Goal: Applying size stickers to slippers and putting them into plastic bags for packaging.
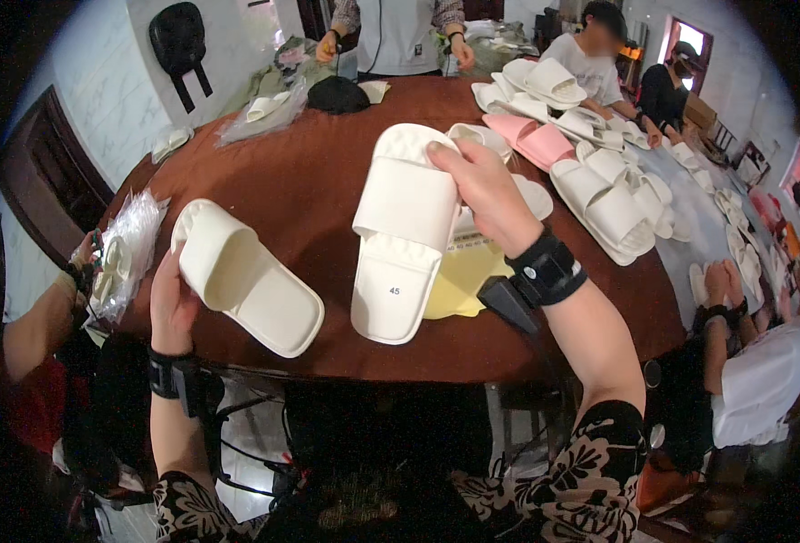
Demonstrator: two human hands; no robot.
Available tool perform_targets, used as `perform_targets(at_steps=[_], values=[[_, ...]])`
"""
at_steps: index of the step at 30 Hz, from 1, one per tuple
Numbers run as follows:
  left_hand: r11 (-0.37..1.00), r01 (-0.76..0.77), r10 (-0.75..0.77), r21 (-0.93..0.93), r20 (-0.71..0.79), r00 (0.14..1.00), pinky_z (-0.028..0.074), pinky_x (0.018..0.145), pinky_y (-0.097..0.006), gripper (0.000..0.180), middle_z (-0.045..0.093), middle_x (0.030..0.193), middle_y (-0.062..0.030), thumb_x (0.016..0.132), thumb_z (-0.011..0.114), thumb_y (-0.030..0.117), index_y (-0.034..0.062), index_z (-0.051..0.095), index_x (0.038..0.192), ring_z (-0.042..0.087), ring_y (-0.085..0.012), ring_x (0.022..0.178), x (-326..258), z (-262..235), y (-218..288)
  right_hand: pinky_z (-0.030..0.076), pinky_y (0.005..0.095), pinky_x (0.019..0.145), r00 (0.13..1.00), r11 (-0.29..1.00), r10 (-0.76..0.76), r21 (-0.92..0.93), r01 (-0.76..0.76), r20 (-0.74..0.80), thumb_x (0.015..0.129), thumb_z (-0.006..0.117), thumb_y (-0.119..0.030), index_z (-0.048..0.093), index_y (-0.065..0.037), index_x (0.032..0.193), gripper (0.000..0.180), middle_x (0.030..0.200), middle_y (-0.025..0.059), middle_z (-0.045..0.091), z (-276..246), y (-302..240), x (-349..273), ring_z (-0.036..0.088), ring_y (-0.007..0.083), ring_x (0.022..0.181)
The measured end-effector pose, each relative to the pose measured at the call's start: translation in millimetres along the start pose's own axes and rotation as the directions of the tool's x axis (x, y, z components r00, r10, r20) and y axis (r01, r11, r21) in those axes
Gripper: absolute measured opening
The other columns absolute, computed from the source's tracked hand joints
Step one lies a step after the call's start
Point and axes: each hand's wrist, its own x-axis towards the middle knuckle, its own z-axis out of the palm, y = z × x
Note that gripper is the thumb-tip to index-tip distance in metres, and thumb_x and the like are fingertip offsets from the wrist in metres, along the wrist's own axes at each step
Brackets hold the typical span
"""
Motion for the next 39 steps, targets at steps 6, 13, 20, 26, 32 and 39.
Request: perform_targets(at_steps=[6,13,20,26,32,39], values=[[0.990,0.005,-0.008,0.139,0.023,1.000,0.052,0.080,-0.029,0.032,0.065,0.111,-0.0100,0.097,0.051,0.016,-0.0027,0.054,0.123,0.064,-0.0166,0.095,23.1,34.8,-8.3,0.040,0.0235,0.053,0.977,0.977,0.037,-0.213,0.008,0.209,0.092,0.059,-0.036,0.063,-0.002,0.085,0.035,0.072,-0.0016,0.057,32.5,3.5,25.1,0.052,0.0050,0.064],[0.881,0.002,-0.029,0.473,0.049,0.998,0.046,0.080,-0.030,0.040,0.058,0.103,-0.0052,0.098,0.050,0.030,-0.0013,0.050,0.124,0.054,-0.0127,0.093,46.3,46.9,-44.4,0.050,0.0297,0.077,0.966,0.808,-0.085,-0.550,0.210,0.244,0.093,0.057,-0.036,0.056,0.002,0.116,0.044,0.100,0.0065,0.062,41.1,49.7,73.1,0.059,0.0121,0.093],[0.461,-0.368,0.183,0.808,0.320,0.930,0.033,0.107,-0.038,0.053,0.039,0.141,-0.0240,0.095,0.054,0.020,0.0001,0.036,0.141,0.041,-0.0311,0.130,23.2,14.8,-84.7,0.049,0.0260,0.074,0.965,0.809,0.040,-0.575,0.121,0.259,0.089,0.059,-0.018,0.059,-0.002,0.113,0.029,0.098,0.0026,0.063,6.2,35.3,25.6,0.060,0.0101,0.089],[0.017,-0.565,0.370,0.825,0.520,0.770,0.030,0.105,-0.057,0.066,0.027,0.147,-0.0298,0.085,0.067,0.029,0.0087,0.038,0.141,0.027,-0.0494,0.134,-15.1,37.6,-86.3,0.048,0.0240,0.073,0.966,0.869,0.095,-0.493,0.036,0.239,0.085,0.056,-0.003,0.057,-0.001,0.105,0.020,0.092,0.0005,0.061,-25.2,49.3,2.0,0.057,0.0079,0.084],[-0.094,-0.520,0.221,0.849,0.527,0.820,0.022,0.111,-0.053,0.070,0.025,0.151,-0.0238,0.085,0.063,0.043,0.0042,0.041,0.139,0.022,-0.0469,0.138,-39.7,54.5,-100.7,0.047,0.0231,0.074,0.914,0.880,0.113,-0.466,0.090,0.390,0.081,0.055,0.006,0.059,-0.002,0.099,0.020,0.088,-0.0013,0.057,-22.6,82.1,-16.2,0.054,0.0070,0.081],[-0.085,-0.531,0.240,0.843,0.534,0.810,0.021,0.112,-0.053,0.071,0.027,0.151,-0.0213,0.089,0.053,0.055,0.0016,0.045,0.136,0.021,-0.0457,0.139,-38.9,57.4,-104.5,0.047,0.0283,0.070,0.909,0.688,-0.017,-0.655,0.313,0.416,0.081,0.053,0.005,0.055,0.000,0.098,0.018,0.087,0.0070,0.056,-20.6,85.1,-28.7,0.054,0.0148,0.075]])
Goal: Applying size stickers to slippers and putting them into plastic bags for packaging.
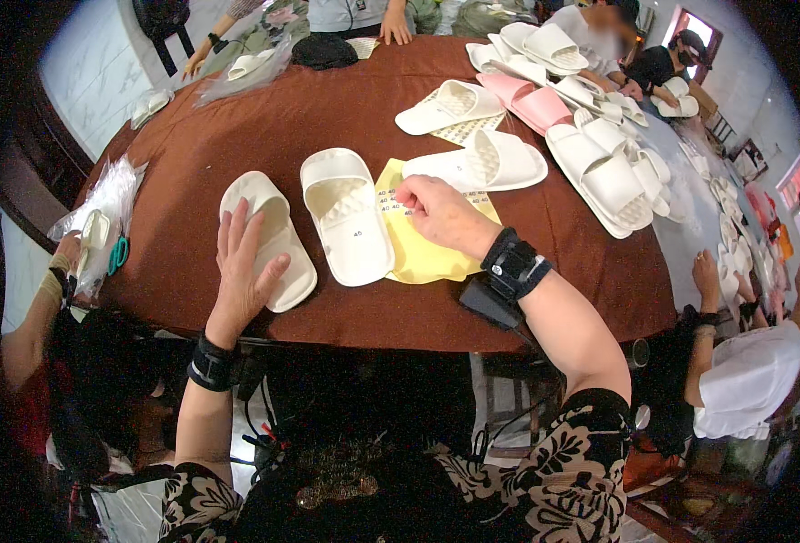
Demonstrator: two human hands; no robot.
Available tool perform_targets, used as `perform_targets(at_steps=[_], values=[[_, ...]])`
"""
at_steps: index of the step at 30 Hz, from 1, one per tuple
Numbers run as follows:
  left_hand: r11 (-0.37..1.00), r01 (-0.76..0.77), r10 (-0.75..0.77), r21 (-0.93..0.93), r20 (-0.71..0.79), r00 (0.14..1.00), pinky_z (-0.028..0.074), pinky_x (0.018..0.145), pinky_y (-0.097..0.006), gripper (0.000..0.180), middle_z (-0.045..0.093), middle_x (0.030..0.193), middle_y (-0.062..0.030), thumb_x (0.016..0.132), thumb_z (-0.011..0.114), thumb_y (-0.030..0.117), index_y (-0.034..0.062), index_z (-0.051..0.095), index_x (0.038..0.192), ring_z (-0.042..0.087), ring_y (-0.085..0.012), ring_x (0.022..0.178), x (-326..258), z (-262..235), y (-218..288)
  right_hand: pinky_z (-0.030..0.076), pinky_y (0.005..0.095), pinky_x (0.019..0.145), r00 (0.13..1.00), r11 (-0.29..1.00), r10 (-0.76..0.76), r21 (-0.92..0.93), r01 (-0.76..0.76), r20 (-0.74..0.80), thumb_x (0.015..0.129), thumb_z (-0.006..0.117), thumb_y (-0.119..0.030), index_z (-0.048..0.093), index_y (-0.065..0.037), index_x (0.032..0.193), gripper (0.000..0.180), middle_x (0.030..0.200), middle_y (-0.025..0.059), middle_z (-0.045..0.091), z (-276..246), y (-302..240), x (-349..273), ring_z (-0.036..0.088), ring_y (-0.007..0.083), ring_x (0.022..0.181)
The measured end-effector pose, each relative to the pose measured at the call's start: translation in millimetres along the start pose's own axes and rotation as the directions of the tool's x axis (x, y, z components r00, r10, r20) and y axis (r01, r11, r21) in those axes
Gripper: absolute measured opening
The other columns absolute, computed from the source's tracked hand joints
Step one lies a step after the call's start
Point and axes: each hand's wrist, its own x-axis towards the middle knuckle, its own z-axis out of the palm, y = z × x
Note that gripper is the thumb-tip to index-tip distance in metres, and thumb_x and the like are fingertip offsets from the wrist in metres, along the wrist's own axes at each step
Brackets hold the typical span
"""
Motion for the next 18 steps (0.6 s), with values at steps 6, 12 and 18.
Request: perform_targets(at_steps=[6,12,18], values=[[0.999,0.021,-0.022,-0.030,-0.019,1.000,0.021,0.112,-0.053,0.068,0.027,0.151,-0.0198,0.090,0.053,0.053,0.0024,0.046,0.134,0.021,-0.0447,0.139,-0.2,2.3,-1.4,0.047,0.0337,0.075,0.994,0.988,-0.105,-0.113,0.104,-0.004,0.080,0.049,0.005,0.051,0.001,0.097,0.019,0.091,0.0119,0.055,0.7,1.2,-0.2,0.055,0.0229,0.081],[1.000,0.018,-0.018,-0.020,-0.021,1.000,0.023,0.111,-0.053,0.059,0.028,0.151,-0.0186,0.087,0.059,0.041,0.0029,0.050,0.131,0.022,-0.0440,0.139,-1.0,1.6,-0.6,0.046,0.0351,0.079,0.989,0.979,-0.150,-0.135,0.150,0.011,0.079,0.047,0.006,0.050,0.000,0.097,0.019,0.091,0.0127,0.054,1.6,0.6,-1.9,0.053,0.0263,0.087],[0.999,0.029,-0.029,-0.038,-0.020,0.999,0.023,0.111,-0.053,0.059,0.028,0.152,-0.0165,0.085,0.061,0.040,0.0036,0.051,0.130,0.021,-0.0432,0.140,-0.4,2.3,-0.1,0.045,0.0353,0.079,0.988,0.979,-0.156,-0.134,0.156,0.008,0.079,0.046,0.005,0.050,0.000,0.096,0.019,0.091,0.0130,0.054,1.6,3.4,-1.0,0.053,0.0265,0.086]])
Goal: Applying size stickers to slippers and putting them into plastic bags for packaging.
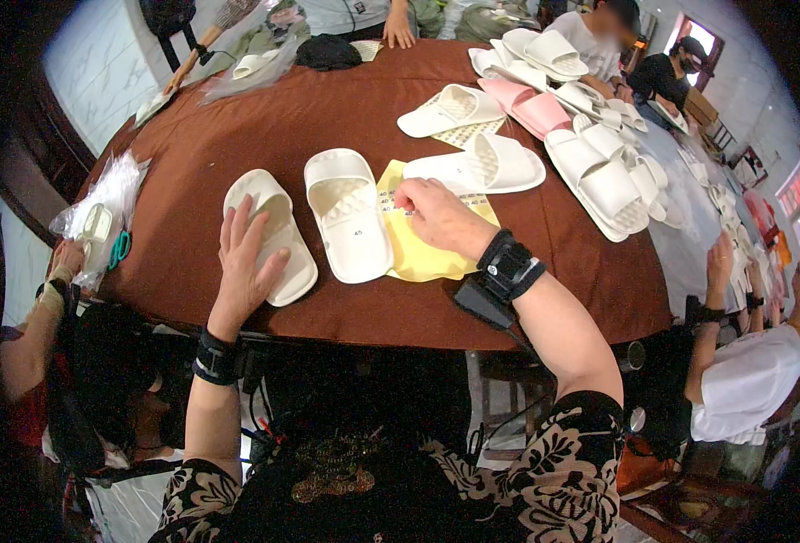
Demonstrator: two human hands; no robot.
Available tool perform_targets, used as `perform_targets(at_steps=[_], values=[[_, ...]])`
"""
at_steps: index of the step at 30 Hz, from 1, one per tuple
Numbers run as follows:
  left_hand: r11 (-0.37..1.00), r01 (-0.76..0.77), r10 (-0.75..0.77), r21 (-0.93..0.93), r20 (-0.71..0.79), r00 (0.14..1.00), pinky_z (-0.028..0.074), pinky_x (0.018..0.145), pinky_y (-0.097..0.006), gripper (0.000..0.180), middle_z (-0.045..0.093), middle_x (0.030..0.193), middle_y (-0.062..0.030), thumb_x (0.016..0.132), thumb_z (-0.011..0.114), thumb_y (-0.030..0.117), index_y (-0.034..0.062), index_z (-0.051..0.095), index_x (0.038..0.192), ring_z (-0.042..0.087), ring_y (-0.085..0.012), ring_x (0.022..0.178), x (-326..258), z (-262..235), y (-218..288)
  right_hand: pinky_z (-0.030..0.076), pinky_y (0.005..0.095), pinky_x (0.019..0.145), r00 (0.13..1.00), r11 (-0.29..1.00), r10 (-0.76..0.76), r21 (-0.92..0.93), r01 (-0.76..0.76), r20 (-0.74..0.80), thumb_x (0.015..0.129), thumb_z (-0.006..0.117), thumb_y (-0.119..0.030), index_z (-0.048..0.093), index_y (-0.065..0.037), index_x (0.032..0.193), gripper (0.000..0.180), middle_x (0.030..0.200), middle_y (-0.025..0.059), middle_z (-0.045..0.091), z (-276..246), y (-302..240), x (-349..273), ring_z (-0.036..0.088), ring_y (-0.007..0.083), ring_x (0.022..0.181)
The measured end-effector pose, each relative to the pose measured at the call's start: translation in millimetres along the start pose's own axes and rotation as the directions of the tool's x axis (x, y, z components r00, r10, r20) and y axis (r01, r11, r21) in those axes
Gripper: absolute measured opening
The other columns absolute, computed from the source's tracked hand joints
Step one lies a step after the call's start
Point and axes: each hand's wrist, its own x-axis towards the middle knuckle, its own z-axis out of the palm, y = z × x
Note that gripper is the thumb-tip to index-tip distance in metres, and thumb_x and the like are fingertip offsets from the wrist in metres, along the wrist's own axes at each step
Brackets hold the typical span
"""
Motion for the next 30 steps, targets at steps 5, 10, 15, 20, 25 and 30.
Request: perform_targets(at_steps=[5,10,15,20,25,30], values=[[1.000,0.016,-0.016,-0.003,-0.001,1.000,0.023,0.111,-0.053,0.059,0.028,0.152,-0.0163,0.086,0.059,0.043,0.0047,0.051,0.130,0.022,-0.0427,0.140,0.4,-0.3,1.0,0.045,0.0351,0.079,0.998,0.998,0.053,0.025,-0.053,0.022,0.079,0.045,0.005,0.049,0.000,0.096,0.018,0.090,0.0131,0.053,-0.7,-1.6,0.1,0.053,0.0261,0.085],[1.000,0.012,-0.012,-0.012,-0.008,1.000,0.023,0.111,-0.052,0.061,0.029,0.152,-0.0169,0.087,0.058,0.047,0.0046,0.052,0.130,0.021,-0.0427,0.140,0.1,-0.6,0.5,0.045,0.0361,0.078,0.998,0.998,0.056,0.041,-0.056,0.004,0.079,0.044,0.007,0.049,0.000,0.096,0.019,0.091,0.0139,0.054,-0.3,-1.7,0.1,0.053,0.0267,0.086],[1.000,0.016,-0.016,-0.006,-0.011,1.000,0.022,0.111,-0.052,0.061,0.030,0.151,-0.0175,0.087,0.057,0.047,0.0039,0.052,0.129,0.022,-0.0432,0.140,-0.5,-1.3,1.2,0.045,0.0364,0.078,1.000,1.000,-0.003,0.001,0.003,-0.003,0.079,0.042,0.008,0.049,0.000,0.096,0.019,0.090,0.0142,0.055,-0.4,-1.4,0.2,0.054,0.0280,0.085],[1.000,-0.005,0.005,-0.014,-0.025,1.000,0.024,0.109,-0.055,0.059,0.029,0.151,-0.0167,0.085,0.061,0.044,0.0046,0.052,0.128,0.022,-0.0434,0.139,-0.2,1.8,-2.8,0.045,0.0365,0.078,1.000,1.000,0.011,0.022,-0.011,0.010,0.079,0.042,0.008,0.048,0.000,0.095,0.019,0.089,0.0140,0.055,-0.8,-0.7,1.1,0.054,0.0283,0.085],[1.000,-0.010,0.010,0.005,-0.027,1.000,0.023,0.111,-0.052,0.058,0.031,0.150,-0.0182,0.086,0.059,0.044,0.0029,0.053,0.128,0.024,-0.0446,0.138,0.3,0.0,-1.0,0.045,0.0371,0.079,1.000,0.999,0.030,0.031,-0.029,-0.005,0.080,0.043,0.007,0.048,0.000,0.095,0.017,0.089,0.0140,0.055,-0.4,-1.2,0.8,0.054,0.0288,0.086],[1.000,-0.012,0.012,-0.004,-0.032,0.999,0.024,0.111,-0.052,0.056,0.032,0.150,-0.0180,0.086,0.060,0.041,0.0028,0.053,0.127,0.024,-0.0447,0.138,0.8,-0.9,-0.6,0.045,0.0372,0.079,1.000,1.000,0.008,0.012,-0.008,0.000,0.081,0.044,0.007,0.049,-0.001,0.095,0.017,0.090,0.0139,0.056,0.9,0.4,1.4,0.054,0.0300,0.088]])
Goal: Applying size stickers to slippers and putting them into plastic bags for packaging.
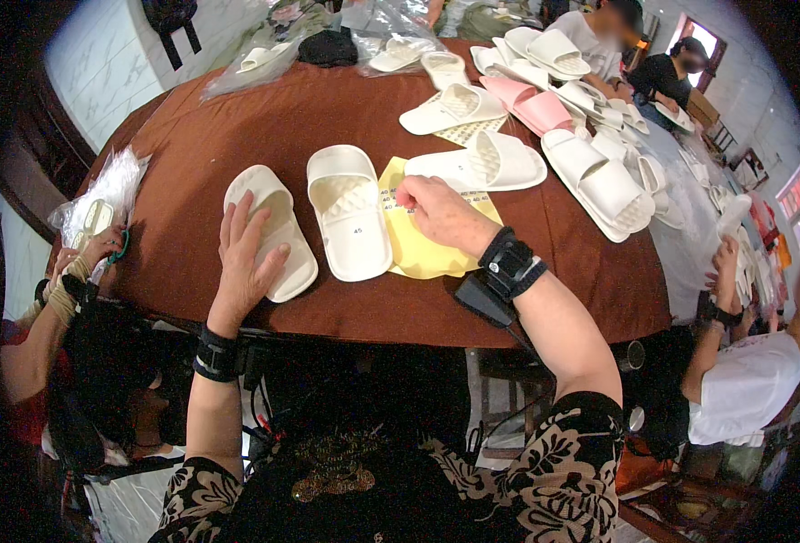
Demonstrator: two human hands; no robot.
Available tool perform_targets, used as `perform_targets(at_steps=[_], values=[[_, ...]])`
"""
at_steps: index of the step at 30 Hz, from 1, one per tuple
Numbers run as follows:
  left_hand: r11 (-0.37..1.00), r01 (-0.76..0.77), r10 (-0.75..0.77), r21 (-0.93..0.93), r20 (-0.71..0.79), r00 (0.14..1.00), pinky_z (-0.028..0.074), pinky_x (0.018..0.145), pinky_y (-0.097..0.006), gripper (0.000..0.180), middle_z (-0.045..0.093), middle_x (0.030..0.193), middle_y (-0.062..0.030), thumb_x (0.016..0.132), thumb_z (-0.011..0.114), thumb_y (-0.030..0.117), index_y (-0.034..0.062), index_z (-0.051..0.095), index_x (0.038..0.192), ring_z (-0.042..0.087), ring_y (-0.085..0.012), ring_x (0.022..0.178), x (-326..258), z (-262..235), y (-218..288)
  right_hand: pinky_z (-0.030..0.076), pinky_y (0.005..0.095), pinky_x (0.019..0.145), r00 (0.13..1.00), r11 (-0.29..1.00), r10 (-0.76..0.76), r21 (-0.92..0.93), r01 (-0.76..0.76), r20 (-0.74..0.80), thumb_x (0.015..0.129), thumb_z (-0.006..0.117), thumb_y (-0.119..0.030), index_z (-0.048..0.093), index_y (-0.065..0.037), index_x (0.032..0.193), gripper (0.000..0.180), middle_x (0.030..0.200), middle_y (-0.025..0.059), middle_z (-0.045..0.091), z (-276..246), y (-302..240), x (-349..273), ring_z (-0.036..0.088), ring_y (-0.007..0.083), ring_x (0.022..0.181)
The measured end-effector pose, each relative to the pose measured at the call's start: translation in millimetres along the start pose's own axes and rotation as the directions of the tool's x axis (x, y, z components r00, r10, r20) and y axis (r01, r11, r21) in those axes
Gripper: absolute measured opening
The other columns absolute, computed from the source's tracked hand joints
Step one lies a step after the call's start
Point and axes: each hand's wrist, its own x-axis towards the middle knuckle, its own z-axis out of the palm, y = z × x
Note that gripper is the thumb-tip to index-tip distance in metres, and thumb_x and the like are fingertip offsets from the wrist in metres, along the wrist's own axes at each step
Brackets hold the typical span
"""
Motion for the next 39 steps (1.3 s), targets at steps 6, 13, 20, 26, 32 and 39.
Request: perform_targets(at_steps=[6,13,20,26,32,39], values=[[0.999,-0.014,0.014,-0.031,-0.009,1.000,0.026,0.107,-0.057,0.057,0.027,0.152,-0.0151,0.082,0.065,0.037,0.0057,0.053,0.127,0.021,-0.0427,0.139,-0.4,3.6,-3.8,0.045,0.0401,0.078,1.000,1.000,0.008,0.002,-0.008,0.024,0.082,0.046,0.003,0.051,-0.002,0.096,0.016,0.088,0.0144,0.057,-3.9,-2.0,0.7,0.055,0.0323,0.089],[1.000,0.001,-0.001,-0.028,0.006,1.000,0.025,0.107,-0.057,0.056,0.027,0.152,-0.0153,0.082,0.064,0.037,0.0052,0.053,0.127,0.020,-0.0425,0.139,-0.6,3.8,-3.6,0.045,0.0347,0.073,0.988,0.983,0.142,0.109,-0.149,0.064,0.080,0.045,0.006,0.049,-0.001,0.094,0.016,0.083,0.0121,0.053,-2.4,1.5,2.9,0.053,0.0245,0.079],[0.999,0.003,-0.003,-0.044,0.005,1.000,0.025,0.107,-0.057,0.056,0.028,0.151,-0.0160,0.083,0.064,0.038,0.0046,0.053,0.126,0.021,-0.0432,0.139,-0.9,0.4,-1.1,0.045,0.0375,0.073,1.000,1.000,-0.007,-0.005,0.007,-0.021,0.083,0.044,0.005,0.048,-0.002,0.093,0.013,0.085,0.0144,0.056,-1.7,-0.5,1.1,0.055,0.0304,0.081],[1.000,0.008,-0.007,-0.031,0.010,1.000,0.025,0.107,-0.057,0.056,0.028,0.151,-0.0168,0.083,0.063,0.039,0.0044,0.053,0.126,0.021,-0.0436,0.139,-0.4,1.2,-1.7,0.045,0.0377,0.073,1.000,1.000,-0.007,-0.011,0.007,-0.002,0.083,0.044,0.005,0.048,-0.001,0.093,0.013,0.085,0.0145,0.056,-3.0,-1.0,1.4,0.055,0.0310,0.082],[1.000,-0.001,0.001,-0.030,0.004,1.000,0.025,0.107,-0.057,0.056,0.028,0.151,-0.0168,0.083,0.064,0.039,0.0038,0.054,0.126,0.021,-0.0434,0.139,-0.1,3.1,-2.0,0.044,0.0293,0.069,0.992,0.987,0.116,0.108,-0.120,0.046,0.081,0.044,0.006,0.049,-0.002,0.090,0.014,0.080,0.0073,0.054,-5.4,-0.8,1.7,0.051,0.0182,0.075],[1.000,0.008,-0.008,-0.029,0.008,1.000,0.024,0.112,-0.051,0.054,0.031,0.151,-0.0165,0.084,0.062,0.035,0.0027,0.054,0.126,0.023,-0.0444,0.138,0.3,-1.5,1.5,0.043,0.0233,0.071,0.973,0.930,0.213,0.286,-0.231,0.094,0.081,0.047,0.006,0.050,-0.004,0.089,0.012,0.081,-0.0009,0.050,-12.2,-1.0,0.0,0.048,0.0089,0.078]])
